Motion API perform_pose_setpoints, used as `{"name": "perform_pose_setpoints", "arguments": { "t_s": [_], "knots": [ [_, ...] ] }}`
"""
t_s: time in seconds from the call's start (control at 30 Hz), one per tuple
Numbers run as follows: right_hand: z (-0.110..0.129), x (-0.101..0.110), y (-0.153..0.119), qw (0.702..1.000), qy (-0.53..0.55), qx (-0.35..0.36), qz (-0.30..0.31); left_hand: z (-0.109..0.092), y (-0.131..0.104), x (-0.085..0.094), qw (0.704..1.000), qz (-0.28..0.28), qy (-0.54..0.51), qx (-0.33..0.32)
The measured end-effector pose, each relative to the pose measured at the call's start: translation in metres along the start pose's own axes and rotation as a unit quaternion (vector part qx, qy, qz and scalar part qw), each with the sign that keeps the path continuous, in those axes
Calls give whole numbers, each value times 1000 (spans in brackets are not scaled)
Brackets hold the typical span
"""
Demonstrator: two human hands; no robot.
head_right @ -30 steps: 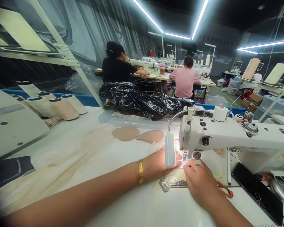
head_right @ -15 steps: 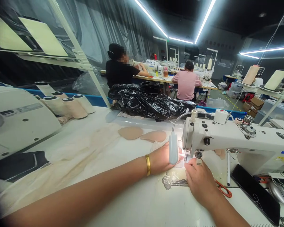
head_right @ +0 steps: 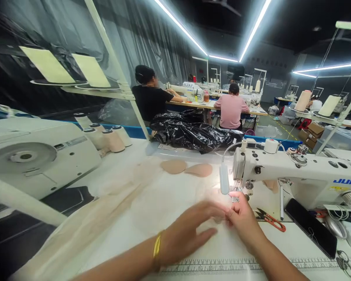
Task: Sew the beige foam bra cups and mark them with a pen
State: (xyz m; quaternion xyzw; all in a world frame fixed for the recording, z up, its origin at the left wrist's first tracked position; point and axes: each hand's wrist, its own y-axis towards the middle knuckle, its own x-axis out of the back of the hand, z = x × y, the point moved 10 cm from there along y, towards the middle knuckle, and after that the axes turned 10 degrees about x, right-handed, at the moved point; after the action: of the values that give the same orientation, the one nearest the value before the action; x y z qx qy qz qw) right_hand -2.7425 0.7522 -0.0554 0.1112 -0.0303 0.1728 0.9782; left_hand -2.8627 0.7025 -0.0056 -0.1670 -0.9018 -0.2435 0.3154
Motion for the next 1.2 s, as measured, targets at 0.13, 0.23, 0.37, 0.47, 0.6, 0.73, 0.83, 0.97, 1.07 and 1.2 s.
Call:
{"name": "perform_pose_setpoints", "arguments": {
  "t_s": [0.13,0.23,0.37,0.47,0.6,0.73,0.83,0.97,1.07,1.2],
  "knots": [
    [1,-18,-22,994,51,41,-86,25,-55,-59,820,57,-495,282],
    [-8,-28,-55,989,14,91,-119,39,-64,-55,681,-91,-653,319],
    [-21,-25,-97,974,-84,142,-157,51,-61,-28,635,-232,-682,278],
    [-24,-14,-113,967,-93,139,-194,57,-64,-33,596,-252,-703,296],
    [-16,-15,-110,978,-33,104,-179,47,-65,-40,614,-216,-698,299],
    [-5,-13,-95,980,21,75,-183,30,-61,-48,627,-158,-706,290],
    [-15,-14,-86,982,71,19,-173,31,-65,-58,574,-160,-734,327],
    [-21,-16,-86,975,108,22,-192,31,-60,-55,592,-180,-720,314],
    [-23,-17,-89,969,129,22,-208,35,-61,-57,572,-202,-724,329],
    [-25,-15,-90,966,141,15,-217,39,-61,-62,539,-216,-736,348]
  ]
}}
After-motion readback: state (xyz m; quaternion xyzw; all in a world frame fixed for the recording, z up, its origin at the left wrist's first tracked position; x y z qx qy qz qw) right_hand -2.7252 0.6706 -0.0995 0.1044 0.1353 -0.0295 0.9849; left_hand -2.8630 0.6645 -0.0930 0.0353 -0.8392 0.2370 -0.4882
